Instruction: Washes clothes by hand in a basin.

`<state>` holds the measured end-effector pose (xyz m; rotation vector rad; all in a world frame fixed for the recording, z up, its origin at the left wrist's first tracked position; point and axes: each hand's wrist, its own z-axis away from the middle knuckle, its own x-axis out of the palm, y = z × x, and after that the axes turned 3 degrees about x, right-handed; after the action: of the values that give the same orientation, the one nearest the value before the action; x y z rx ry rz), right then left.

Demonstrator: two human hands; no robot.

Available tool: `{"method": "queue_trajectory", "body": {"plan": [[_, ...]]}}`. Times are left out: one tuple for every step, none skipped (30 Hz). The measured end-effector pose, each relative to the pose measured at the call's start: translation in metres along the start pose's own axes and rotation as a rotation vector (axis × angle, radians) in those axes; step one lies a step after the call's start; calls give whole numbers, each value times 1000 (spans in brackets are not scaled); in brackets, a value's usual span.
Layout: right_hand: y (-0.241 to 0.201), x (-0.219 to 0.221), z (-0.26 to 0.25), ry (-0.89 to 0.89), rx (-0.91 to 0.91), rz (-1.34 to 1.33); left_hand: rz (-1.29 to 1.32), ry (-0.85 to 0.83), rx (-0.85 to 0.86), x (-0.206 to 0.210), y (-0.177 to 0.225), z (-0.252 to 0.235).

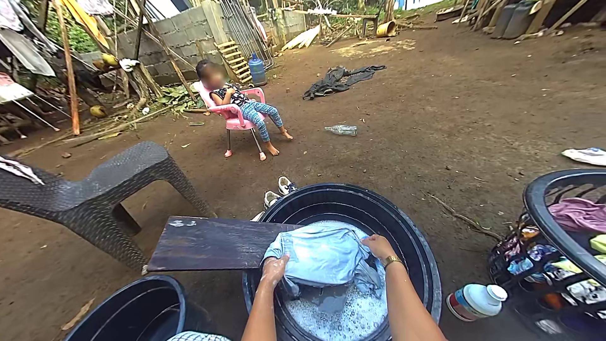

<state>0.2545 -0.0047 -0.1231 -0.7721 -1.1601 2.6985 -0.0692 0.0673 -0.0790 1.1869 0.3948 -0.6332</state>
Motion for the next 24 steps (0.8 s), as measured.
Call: {"method": "queue_trajectory", "body": {"plan": [[0, 0, 0, -1, 2, 3, 4, 1, 0, 0, 0, 0], [0, -1, 1, -4, 5, 0, 5, 3, 0, 0, -1, 0], [1, -1, 1, -5, 9, -5, 5, 6, 0, 1, -1, 0], [1, -1, 0, -3, 15, -10, 9, 7, 1, 1, -1, -1], [2, -1, 0, -1, 22, -10, 14, 8, 1, 2, -2, -1], [3, -2, 0, 0, 30, -6, 17, 11, 0, 2, -2, -1], [3, -2, 0, -1, 37, 6, 17, 17, -1, 2, -2, -2], [4, -2, 0, -4, 45, 31, 17, 20, 0, 1, -2, -1], [6, -2, 0, -6, 57, 68, 11, 22, -1, 1, -1, -1], [8, -3, -1, -7, 73, 113, 2, 20, -6, 1, 0, 0], [10, -3, -1, -10, 91, 163, -3, 20, -9, 0, 0, 0], [12, -3, -1, -13, 114, 206, 0, 21, -7, 1, 0, 0], [14, -2, 0, -17, 142, 248, 4, 22, -1, 1, 0, 0], [16, -1, 2, -16, 173, 285, 8, 25, 6, 1, -1, -1], [16, 0, 4, -16, 205, 313, 11, 27, 12, 1, -2, -2], [16, 2, 6, -19, 234, 331, 11, 29, 15, 1, -2, -3], [17, 3, 7, -28, 251, 340, 11, 29, 18, 1, -2, -3], [20, 6, 6, -47, 254, 342, 13, 32, 17, 1, -2, -2], [25, 9, 1, -75, 244, 322, 17, 35, 16, 1, -2, -2], [34, 14, -7, -113, 222, 291, 22, 36, 17, 1, -1, -1], [42, 20, -16, -152, 201, 280, 24, 35, 15, 1, -1, -1], [50, 27, -23, -178, 183, 300, 18, 35, 10, 1, 0, -1], [56, 33, -30, -190, 170, 338, 9, 35, 6, 1, 0, -2], [58, 37, -32, -198, 172, 370, 1, 36, 2, 2, 0, -2]]}}
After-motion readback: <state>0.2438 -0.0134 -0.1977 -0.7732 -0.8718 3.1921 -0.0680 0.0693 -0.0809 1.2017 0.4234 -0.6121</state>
